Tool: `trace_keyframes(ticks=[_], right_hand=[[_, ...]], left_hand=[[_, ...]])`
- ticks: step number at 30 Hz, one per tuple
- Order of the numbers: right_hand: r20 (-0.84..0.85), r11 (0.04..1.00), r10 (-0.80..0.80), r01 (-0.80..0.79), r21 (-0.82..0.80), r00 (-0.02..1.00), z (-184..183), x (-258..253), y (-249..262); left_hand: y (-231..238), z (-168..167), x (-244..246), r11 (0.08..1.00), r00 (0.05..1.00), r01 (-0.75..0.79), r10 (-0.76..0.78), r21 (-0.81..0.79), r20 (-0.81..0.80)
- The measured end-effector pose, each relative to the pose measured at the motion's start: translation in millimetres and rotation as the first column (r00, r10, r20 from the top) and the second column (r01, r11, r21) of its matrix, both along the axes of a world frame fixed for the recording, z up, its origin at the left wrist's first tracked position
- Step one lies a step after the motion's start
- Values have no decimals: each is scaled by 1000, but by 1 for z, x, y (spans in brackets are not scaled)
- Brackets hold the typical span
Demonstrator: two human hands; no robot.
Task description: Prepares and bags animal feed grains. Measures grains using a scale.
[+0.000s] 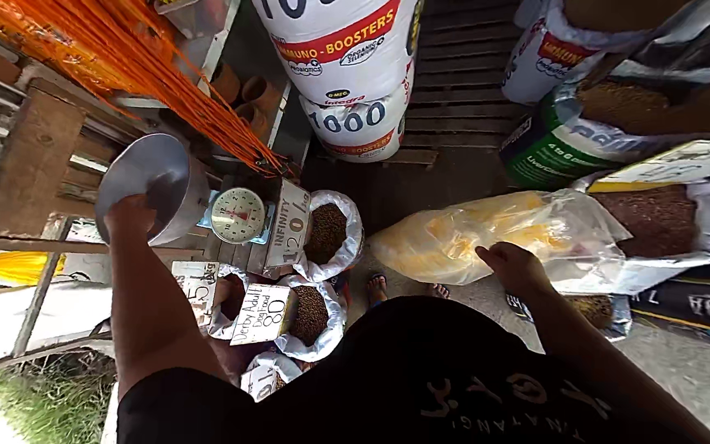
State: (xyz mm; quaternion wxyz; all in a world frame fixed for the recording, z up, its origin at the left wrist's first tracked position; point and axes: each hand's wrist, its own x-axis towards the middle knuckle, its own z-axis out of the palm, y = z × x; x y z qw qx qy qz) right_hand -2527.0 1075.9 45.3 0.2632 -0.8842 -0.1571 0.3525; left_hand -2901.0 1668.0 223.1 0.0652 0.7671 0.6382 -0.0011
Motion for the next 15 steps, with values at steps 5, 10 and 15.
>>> trace_keyframes(ticks=[5, 10, 15], right_hand=[[-78, 958, -263, 270, 100, 962, -20, -3, -18], [-465, 507, -688, 827, 242, 557, -49, -4, -27], [-659, 389, -670, 918, 80, 342, -67, 2, -42]], left_hand=[[-28, -9, 26, 972, 998, 56, -57, 228, -1], [-162, -35, 130, 804, 753, 532, -593, 267, 285], [-312, -122, 245, 529, 511, 838, -669, -137, 540]])
